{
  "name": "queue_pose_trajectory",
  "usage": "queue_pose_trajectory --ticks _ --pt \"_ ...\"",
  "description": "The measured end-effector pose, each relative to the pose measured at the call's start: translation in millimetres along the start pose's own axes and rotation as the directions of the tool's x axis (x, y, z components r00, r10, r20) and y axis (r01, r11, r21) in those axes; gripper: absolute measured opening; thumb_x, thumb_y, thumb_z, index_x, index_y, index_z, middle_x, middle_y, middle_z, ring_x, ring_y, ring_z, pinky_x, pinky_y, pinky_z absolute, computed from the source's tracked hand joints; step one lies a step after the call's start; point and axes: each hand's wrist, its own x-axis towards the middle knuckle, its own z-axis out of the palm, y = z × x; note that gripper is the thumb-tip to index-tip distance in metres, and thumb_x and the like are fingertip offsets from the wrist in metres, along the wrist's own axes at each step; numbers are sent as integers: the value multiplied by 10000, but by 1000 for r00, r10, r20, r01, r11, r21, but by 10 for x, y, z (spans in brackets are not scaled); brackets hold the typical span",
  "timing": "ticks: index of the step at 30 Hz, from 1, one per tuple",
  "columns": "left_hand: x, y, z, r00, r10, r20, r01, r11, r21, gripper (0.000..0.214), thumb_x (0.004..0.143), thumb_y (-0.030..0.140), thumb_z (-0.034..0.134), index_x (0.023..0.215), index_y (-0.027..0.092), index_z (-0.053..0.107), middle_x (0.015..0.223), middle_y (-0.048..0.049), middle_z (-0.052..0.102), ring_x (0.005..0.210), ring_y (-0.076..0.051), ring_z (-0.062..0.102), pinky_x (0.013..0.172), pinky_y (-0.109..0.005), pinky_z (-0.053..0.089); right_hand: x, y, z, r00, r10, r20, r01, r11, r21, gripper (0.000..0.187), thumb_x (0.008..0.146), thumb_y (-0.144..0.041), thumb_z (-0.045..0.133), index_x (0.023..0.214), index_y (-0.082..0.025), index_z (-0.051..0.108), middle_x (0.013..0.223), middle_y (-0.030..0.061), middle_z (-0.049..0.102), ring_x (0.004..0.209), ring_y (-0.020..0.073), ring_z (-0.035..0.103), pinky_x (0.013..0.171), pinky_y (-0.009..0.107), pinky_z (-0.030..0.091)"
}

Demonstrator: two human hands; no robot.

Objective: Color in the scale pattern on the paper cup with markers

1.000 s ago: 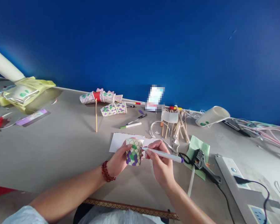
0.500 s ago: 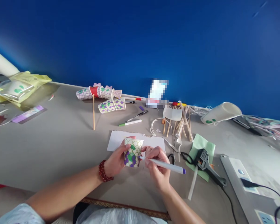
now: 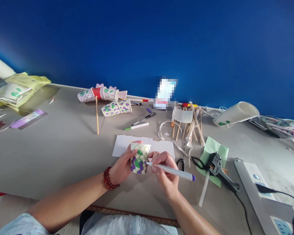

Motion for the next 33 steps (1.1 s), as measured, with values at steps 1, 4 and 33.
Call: queue_pose_trajectory --ticks 1,4,33 --pt "-1 -1 0 1000 0 -1 0 1000 0 434 855 397 756 1231 209 649 1069 -65 768 1042 -278 734 873 -378 576 -1 1 0 1000 1 -1 -1 1000 4 161 925 -301 709 800 -244 625 669 -7 544 728 201 532 730 362 480" --pt "-6 -5 -1 1000 -4 -5 4 1000 1 439 857 398 754 1238 209 642 1057 -61 769 1014 -264 737 825 -347 573 -7 17 -4 1000 11 -3 -11 1000 10 164 937 -304 696 807 -247 614 671 -9 540 720 199 526 727 363 474" --pt "-18 -21 -34 1000 -16 -10 16 999 43 555 832 492 804 1278 234 597 1030 -40 761 946 -210 724 823 -307 566 7 -27 31 1000 -28 5 28 1000 -5 187 928 -305 685 779 -240 592 647 -22 496 667 181 495 637 323 440"
